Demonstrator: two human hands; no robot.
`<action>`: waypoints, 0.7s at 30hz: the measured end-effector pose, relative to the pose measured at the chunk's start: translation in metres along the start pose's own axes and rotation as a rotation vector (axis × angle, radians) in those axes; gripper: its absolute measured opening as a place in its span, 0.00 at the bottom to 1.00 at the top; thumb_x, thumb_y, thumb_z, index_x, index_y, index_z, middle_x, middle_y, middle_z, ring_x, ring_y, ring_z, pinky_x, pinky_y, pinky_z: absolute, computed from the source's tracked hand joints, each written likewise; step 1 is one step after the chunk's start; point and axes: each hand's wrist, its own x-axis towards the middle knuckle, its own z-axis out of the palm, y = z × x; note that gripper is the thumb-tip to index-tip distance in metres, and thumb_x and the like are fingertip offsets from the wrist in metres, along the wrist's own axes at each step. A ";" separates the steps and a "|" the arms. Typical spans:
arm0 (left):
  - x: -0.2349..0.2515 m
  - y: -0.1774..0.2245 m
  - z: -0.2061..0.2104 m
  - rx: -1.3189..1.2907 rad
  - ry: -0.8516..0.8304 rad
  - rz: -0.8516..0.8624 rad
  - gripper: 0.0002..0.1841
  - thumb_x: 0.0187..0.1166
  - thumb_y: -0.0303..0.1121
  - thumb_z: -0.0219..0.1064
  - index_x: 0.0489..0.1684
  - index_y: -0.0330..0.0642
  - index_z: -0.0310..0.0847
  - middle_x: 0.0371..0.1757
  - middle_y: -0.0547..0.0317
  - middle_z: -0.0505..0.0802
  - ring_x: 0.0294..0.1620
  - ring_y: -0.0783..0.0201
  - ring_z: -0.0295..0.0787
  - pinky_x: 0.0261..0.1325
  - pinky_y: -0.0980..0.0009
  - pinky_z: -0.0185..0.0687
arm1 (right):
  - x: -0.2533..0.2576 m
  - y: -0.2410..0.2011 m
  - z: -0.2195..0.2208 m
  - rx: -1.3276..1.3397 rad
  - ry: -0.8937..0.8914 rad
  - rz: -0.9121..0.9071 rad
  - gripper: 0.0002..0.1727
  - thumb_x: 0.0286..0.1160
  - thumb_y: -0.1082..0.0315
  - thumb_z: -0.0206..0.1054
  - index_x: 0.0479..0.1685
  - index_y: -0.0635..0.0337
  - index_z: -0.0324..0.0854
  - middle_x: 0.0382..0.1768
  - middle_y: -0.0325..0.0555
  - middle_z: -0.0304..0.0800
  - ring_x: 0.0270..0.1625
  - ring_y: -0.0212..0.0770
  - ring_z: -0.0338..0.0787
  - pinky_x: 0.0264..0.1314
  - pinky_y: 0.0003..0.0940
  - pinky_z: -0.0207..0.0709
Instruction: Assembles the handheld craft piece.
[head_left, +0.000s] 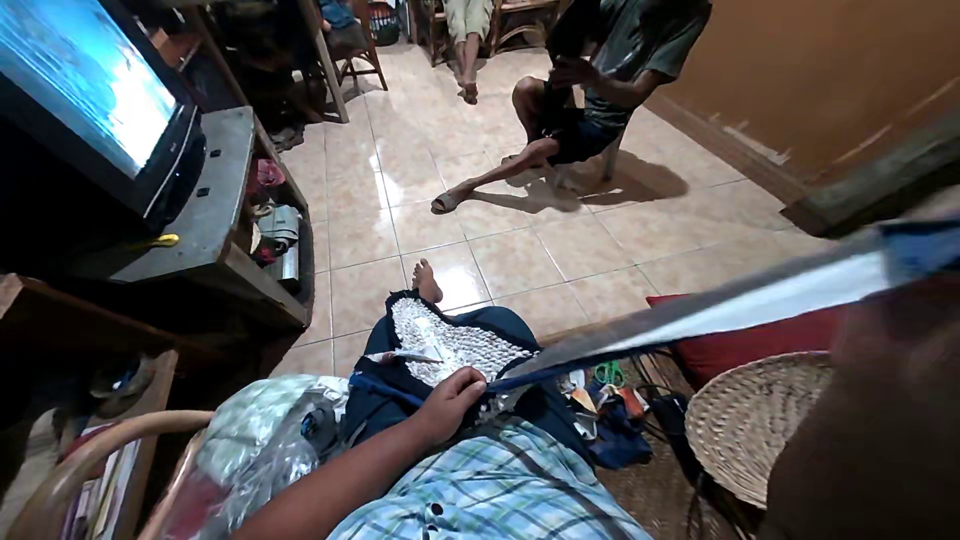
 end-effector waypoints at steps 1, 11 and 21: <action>-0.001 0.000 -0.001 -0.010 0.006 -0.011 0.12 0.91 0.33 0.52 0.52 0.34 0.77 0.42 0.62 0.83 0.42 0.77 0.81 0.51 0.77 0.80 | 0.004 0.002 0.013 0.058 0.032 0.027 0.10 0.84 0.60 0.68 0.56 0.52 0.82 0.47 0.32 0.89 0.50 0.31 0.89 0.58 0.30 0.86; -0.002 0.001 -0.003 -0.033 -0.010 -0.028 0.12 0.92 0.33 0.50 0.52 0.35 0.76 0.42 0.64 0.83 0.42 0.78 0.81 0.51 0.77 0.80 | 0.026 -0.004 0.082 0.168 0.017 0.238 0.03 0.86 0.58 0.63 0.49 0.41 0.79 0.68 0.38 0.90 0.71 0.41 0.88 0.78 0.40 0.79; -0.002 0.002 -0.002 -0.169 0.017 -0.109 0.11 0.92 0.33 0.50 0.51 0.37 0.76 0.40 0.65 0.84 0.40 0.77 0.82 0.50 0.76 0.81 | 0.046 0.058 0.052 -1.107 -0.298 0.214 0.22 0.90 0.61 0.52 0.49 0.77 0.78 0.56 0.78 0.83 0.65 0.75 0.81 0.69 0.69 0.70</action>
